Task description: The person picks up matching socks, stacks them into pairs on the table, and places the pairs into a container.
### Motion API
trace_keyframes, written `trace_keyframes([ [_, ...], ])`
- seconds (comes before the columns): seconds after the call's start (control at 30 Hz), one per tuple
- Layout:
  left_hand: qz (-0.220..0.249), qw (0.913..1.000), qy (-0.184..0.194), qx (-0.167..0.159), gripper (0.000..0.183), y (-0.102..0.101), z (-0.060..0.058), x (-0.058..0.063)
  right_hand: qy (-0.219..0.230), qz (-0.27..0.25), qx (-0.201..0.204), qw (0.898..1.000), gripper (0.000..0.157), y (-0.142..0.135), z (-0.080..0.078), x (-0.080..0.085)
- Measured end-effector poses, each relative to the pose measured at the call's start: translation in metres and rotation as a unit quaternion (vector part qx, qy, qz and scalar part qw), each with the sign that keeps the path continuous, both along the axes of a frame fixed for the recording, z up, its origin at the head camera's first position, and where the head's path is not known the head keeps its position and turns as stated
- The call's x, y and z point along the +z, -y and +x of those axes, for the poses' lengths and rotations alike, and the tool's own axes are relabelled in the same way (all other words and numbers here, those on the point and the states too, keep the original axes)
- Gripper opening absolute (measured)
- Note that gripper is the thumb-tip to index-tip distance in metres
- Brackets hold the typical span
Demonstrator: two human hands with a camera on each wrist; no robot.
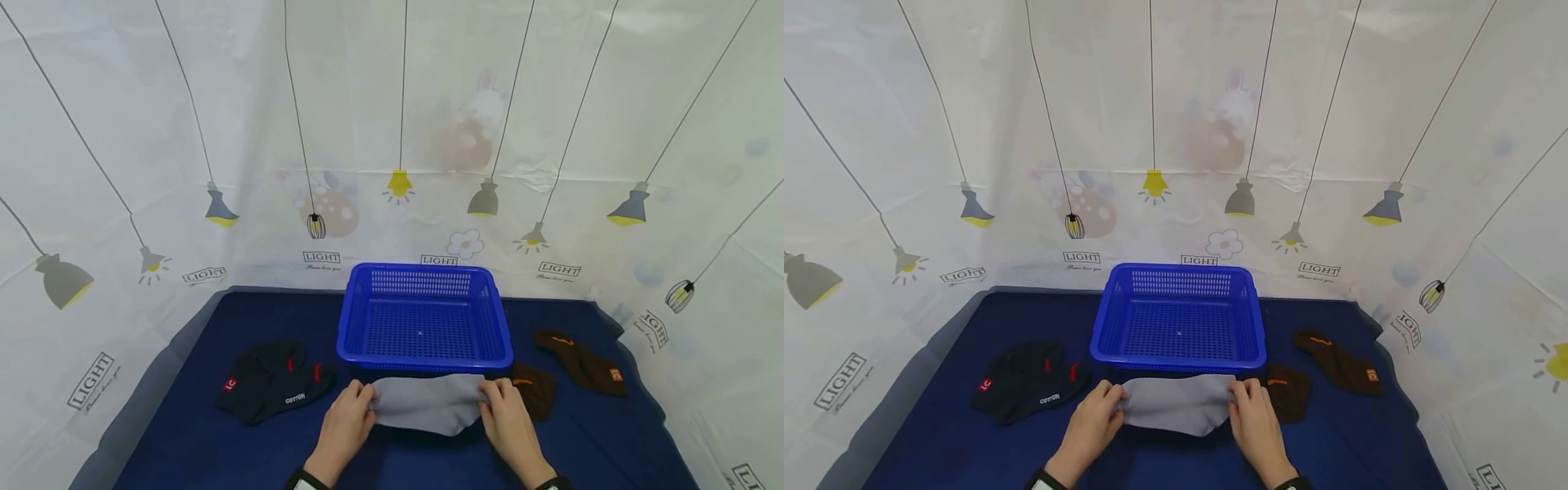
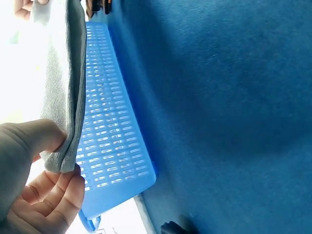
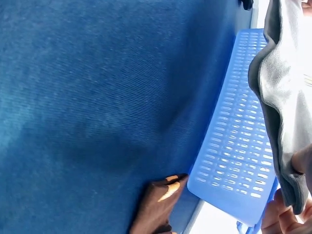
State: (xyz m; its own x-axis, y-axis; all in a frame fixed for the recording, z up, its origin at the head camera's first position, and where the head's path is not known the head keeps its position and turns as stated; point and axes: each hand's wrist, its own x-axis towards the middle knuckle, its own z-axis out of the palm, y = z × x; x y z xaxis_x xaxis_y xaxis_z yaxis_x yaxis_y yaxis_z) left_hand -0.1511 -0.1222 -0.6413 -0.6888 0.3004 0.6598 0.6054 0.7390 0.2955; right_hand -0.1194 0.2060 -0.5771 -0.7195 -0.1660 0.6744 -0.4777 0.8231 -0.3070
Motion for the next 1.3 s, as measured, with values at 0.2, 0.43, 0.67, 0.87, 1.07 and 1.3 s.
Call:
trace_keyframes([
  [0.2, -0.006, 0.9998, -0.001, 0.021, 0.037, 0.003, -0.016, -0.022, -0.028, -0.008, 0.011, 1.0, 0.039, -0.003, -0.007, 0.0],
  [0.43, 0.006, 0.9982, -0.059, 0.004, 0.028, -0.001, -0.014, 0.039, -0.041, -0.003, 0.013, 0.999, 0.052, 0.001, -0.016, 0.021],
  [0.67, 0.019, 0.9964, -0.082, 0.009, 0.036, -0.008, -0.021, 0.069, -0.044, -0.004, 0.019, 0.999, 0.047, 0.003, -0.031, 0.032],
  [0.87, -0.01, 0.999, -0.027, 0.034, 0.037, -0.015, -0.015, 0.11, -0.033, 0.0, 0.015, 0.999, 0.044, 0.005, -0.042, 0.038],
  [1.07, -0.021, 0.9988, -0.001, 0.044, 0.034, -0.017, -0.025, 0.115, -0.02, 0.004, 0.018, 1.0, 0.041, 0.005, -0.054, 0.043],
  [1.3, -0.028, 0.9985, 0.012, 0.046, 0.033, -0.019, -0.04, 0.125, -0.009, 0.013, 0.027, 1.0, 0.038, 0.005, -0.068, 0.051],
])
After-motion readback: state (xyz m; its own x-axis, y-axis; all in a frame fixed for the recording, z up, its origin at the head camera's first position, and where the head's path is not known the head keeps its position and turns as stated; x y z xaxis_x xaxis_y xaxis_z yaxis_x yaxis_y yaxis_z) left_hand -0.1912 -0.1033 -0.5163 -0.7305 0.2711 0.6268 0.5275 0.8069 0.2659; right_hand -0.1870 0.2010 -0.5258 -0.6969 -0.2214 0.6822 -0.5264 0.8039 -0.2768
